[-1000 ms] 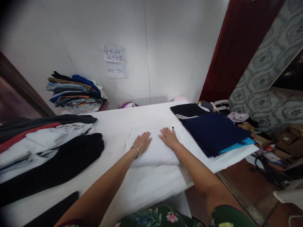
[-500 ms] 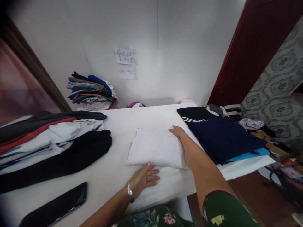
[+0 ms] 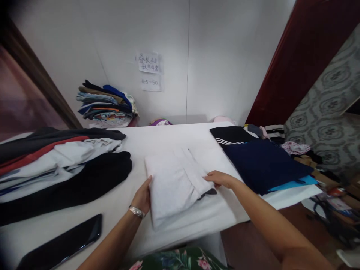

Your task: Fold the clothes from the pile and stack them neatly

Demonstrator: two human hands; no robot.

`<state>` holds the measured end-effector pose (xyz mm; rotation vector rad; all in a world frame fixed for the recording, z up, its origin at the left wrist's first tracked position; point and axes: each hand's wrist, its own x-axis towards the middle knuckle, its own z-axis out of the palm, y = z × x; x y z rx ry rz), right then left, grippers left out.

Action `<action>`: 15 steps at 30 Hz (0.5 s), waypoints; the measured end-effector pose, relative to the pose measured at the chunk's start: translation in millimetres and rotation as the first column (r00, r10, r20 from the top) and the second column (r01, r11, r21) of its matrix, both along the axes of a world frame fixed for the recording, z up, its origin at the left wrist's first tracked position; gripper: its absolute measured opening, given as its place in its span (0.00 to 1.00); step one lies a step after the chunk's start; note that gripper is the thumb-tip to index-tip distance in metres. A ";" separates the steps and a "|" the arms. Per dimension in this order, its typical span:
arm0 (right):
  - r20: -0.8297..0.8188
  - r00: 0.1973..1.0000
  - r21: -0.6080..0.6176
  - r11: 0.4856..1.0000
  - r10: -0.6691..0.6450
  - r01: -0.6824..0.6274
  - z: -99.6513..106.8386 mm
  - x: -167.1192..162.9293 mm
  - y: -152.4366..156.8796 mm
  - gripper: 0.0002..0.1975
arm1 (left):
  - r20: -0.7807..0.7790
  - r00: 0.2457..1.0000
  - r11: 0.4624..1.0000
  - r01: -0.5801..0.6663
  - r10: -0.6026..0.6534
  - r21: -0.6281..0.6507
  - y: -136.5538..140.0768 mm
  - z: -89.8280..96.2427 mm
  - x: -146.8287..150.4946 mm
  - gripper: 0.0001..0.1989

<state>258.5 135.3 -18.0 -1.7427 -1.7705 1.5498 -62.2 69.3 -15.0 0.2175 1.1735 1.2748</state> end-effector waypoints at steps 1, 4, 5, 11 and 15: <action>-0.067 0.998 -0.008 1.000 -0.022 0.022 -2.1 -3.4 -7.1 0.21 | -0.004 1.000 1.000 0.007 -0.007 0.022 2.4 -1.6 -3.5 0.14; -0.211 0.963 0.014 0.985 -0.167 0.174 -4.3 -15.8 -7.9 0.19 | -0.082 0.996 0.996 0.034 -0.028 0.077 6.5 -8.0 -5.3 0.15; -0.267 0.939 0.001 0.974 -0.218 0.226 -3.9 -20.1 -3.4 0.19 | -0.116 0.993 0.996 0.036 -0.026 0.084 6.9 -9.7 -4.2 0.15; -0.527 0.782 -0.284 0.936 -0.332 0.206 -6.1 -47.4 15.0 0.20 | -0.232 0.971 0.997 0.060 -0.048 0.046 5.6 -7.8 -7.0 0.17; -0.603 0.703 -0.383 0.910 -0.378 0.161 -15.7 -66.9 2.4 0.18 | -0.258 0.954 0.989 0.145 -0.150 -0.038 6.3 -2.0 -26.5 0.18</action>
